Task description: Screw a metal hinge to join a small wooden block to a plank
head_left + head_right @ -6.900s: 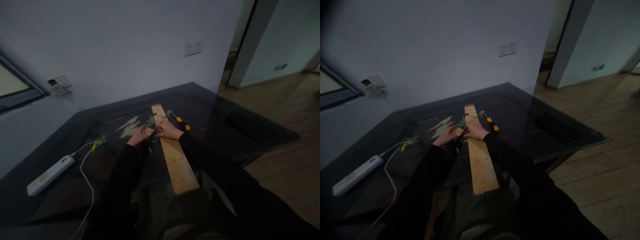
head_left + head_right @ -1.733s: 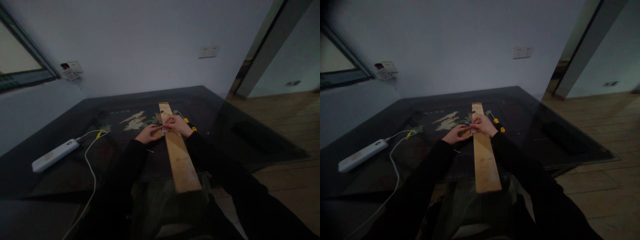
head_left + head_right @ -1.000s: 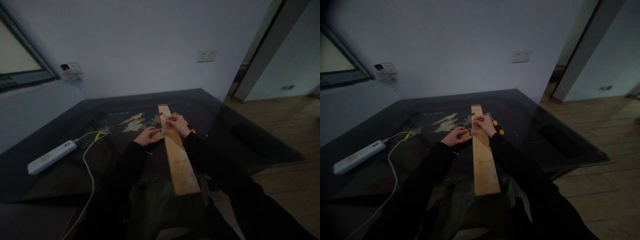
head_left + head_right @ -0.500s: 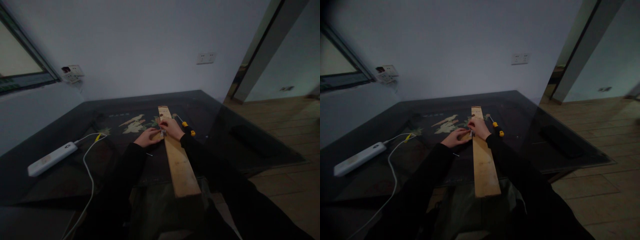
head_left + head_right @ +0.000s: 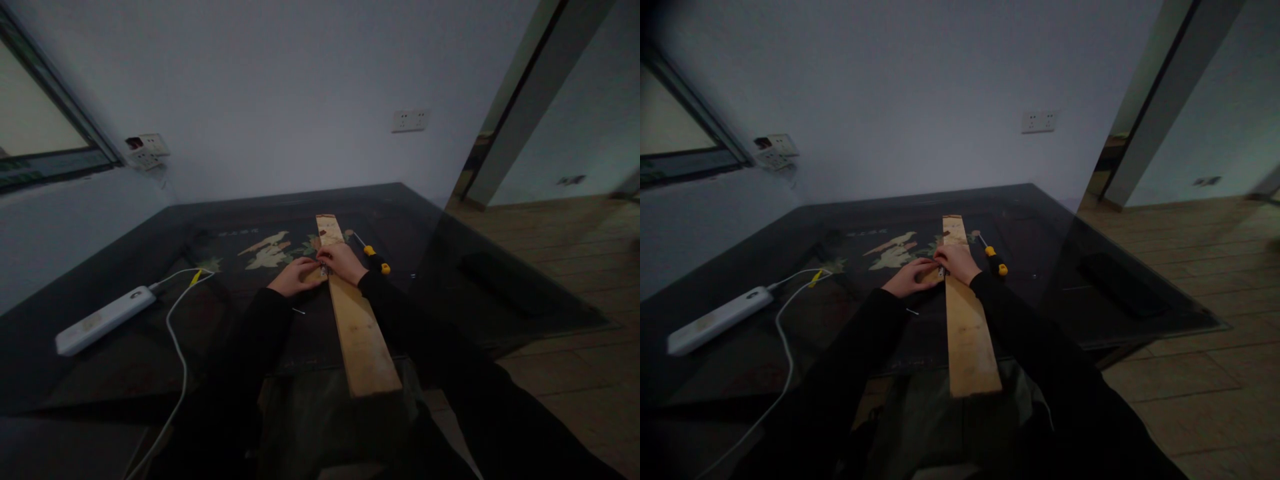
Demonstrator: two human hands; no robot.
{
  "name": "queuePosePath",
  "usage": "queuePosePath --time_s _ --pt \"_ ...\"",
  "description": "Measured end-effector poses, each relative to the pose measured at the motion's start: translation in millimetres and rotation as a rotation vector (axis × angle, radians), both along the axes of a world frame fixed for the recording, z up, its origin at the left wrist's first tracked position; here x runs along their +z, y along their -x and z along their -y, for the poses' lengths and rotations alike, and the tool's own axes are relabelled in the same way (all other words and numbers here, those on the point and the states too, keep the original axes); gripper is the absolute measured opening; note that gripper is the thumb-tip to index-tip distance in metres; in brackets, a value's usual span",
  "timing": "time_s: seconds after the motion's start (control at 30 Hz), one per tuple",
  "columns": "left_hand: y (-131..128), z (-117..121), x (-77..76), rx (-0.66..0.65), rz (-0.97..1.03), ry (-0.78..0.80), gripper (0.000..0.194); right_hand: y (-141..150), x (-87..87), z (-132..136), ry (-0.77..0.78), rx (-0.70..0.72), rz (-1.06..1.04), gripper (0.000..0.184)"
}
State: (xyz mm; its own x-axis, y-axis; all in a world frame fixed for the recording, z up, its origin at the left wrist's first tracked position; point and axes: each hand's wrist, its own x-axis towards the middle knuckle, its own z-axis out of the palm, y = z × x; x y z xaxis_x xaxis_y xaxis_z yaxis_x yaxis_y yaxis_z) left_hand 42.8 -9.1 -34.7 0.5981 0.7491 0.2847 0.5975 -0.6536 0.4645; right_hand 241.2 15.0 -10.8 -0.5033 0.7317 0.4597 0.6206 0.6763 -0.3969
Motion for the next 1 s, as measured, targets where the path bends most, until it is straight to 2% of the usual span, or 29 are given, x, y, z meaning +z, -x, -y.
queuePosePath --time_s 0.4,0.67,1.0 --pt "0.0 -1.0 -1.4 0.008 -0.009 -0.025 0.051 1.5 2.7 2.9 -0.075 -0.036 0.176 0.018" --pt "-0.9 1.4 1.0 0.001 0.0 -0.001 0.051 -0.6 1.9 3.5 -0.047 -0.026 0.168 0.02" --pt "0.8 -0.2 -0.6 0.001 0.004 0.002 0.053 -1.5 0.7 4.2 -0.082 -0.056 0.2 0.018"
